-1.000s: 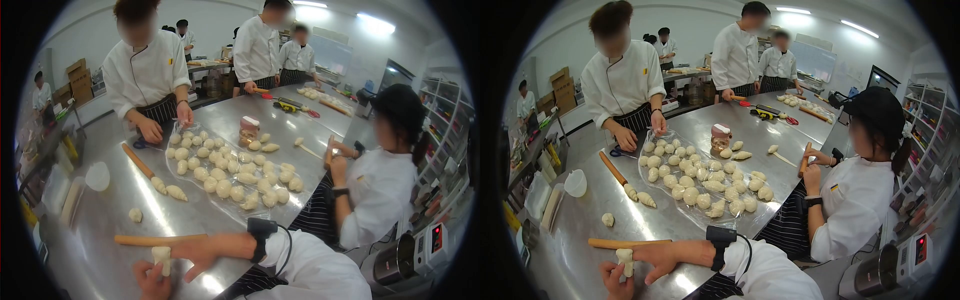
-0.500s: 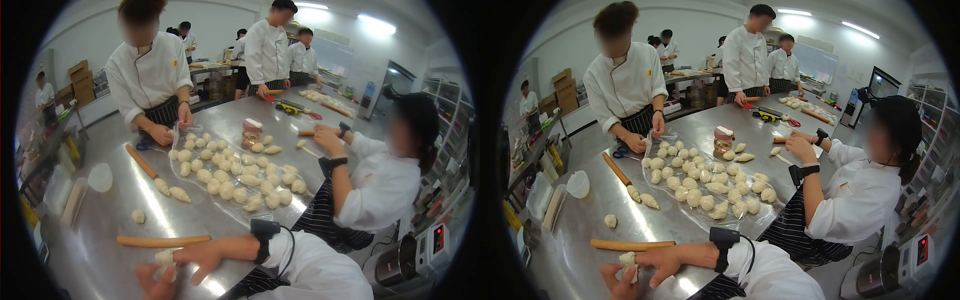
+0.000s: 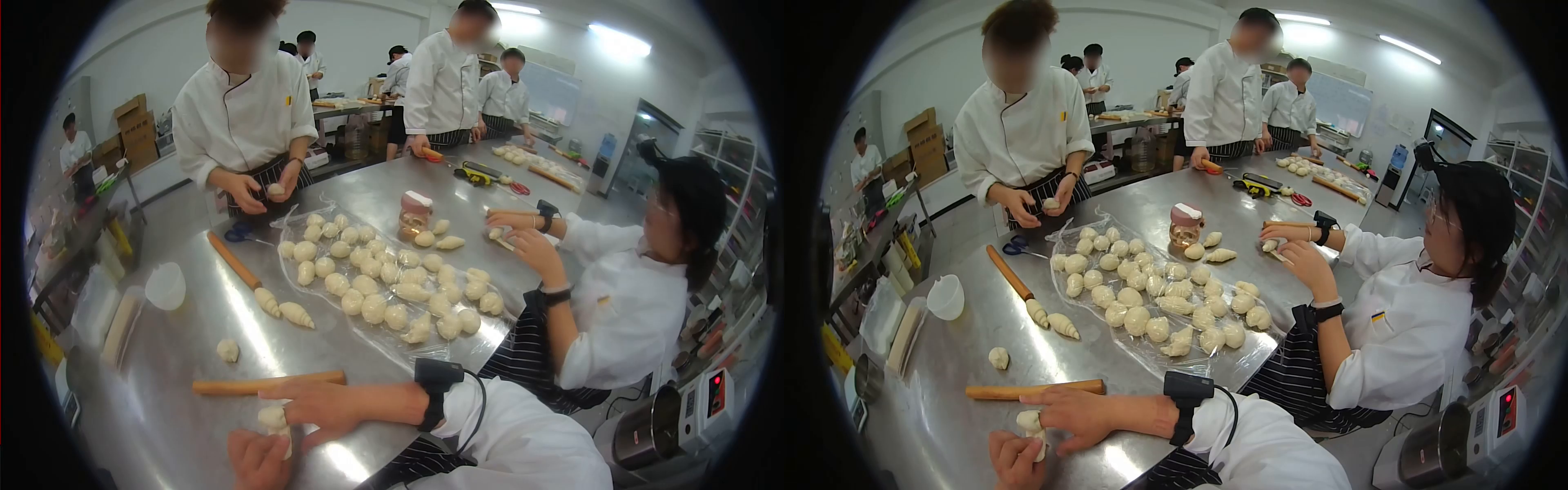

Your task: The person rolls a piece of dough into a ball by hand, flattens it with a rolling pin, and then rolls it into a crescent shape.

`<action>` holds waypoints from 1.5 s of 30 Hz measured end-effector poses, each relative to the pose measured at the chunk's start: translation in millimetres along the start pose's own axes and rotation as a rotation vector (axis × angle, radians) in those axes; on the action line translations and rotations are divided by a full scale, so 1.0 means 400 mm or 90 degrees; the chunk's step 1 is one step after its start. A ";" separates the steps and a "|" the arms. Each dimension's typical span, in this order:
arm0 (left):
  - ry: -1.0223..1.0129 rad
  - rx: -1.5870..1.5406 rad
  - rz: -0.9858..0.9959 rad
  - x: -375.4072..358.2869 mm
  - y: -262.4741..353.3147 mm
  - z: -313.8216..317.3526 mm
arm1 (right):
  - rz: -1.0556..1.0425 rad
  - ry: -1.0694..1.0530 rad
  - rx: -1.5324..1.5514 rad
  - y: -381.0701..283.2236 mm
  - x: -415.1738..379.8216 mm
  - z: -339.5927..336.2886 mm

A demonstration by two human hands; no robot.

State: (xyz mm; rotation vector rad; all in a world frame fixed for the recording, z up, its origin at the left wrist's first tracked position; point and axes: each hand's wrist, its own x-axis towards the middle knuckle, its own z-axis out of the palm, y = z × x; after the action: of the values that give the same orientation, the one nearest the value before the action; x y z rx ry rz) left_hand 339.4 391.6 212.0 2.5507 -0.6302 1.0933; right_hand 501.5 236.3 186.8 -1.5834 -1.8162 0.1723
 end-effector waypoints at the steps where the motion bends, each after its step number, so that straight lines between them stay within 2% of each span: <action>1: -0.006 0.001 0.002 0.004 0.003 -0.005 | 0.000 0.002 -0.017 0.000 0.001 0.001; 11: 0.010 -0.006 0.014 -0.015 -0.007 -0.004 | -0.072 -0.021 -0.088 0.004 0.010 0.008; 17: -0.069 -0.005 -0.051 -0.039 -0.017 0.003 | -0.101 -0.059 -0.058 0.003 0.005 -0.003; 20: -0.170 -0.028 -0.144 -0.034 -0.016 -0.005 | -0.114 -0.073 -0.035 0.002 0.006 -0.008; 23: -0.182 -0.064 -0.191 -0.021 -0.013 -0.013 | -0.133 -0.055 0.000 0.001 0.006 0.001; 26: -0.079 -0.112 -0.224 0.002 0.004 -0.010 | -0.167 -0.067 -0.004 -0.007 0.010 -0.008; 32: -0.023 -0.268 -0.398 -0.036 -0.005 0.015 | -0.204 -0.094 0.013 -0.009 0.010 -0.001; 38: 0.100 -0.463 -0.519 -0.066 -0.019 0.045 | -0.188 -0.087 0.035 -0.030 0.012 -0.021; 45: 0.012 -0.273 -0.383 -0.018 -0.011 0.006 | -0.192 -0.106 0.024 -0.029 0.014 -0.025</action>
State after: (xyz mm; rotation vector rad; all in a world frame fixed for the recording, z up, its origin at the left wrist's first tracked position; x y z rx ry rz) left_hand 338.6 396.1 204.7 2.1311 -0.0538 0.6787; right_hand 497.9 235.2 202.7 -1.2810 -2.1426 0.2019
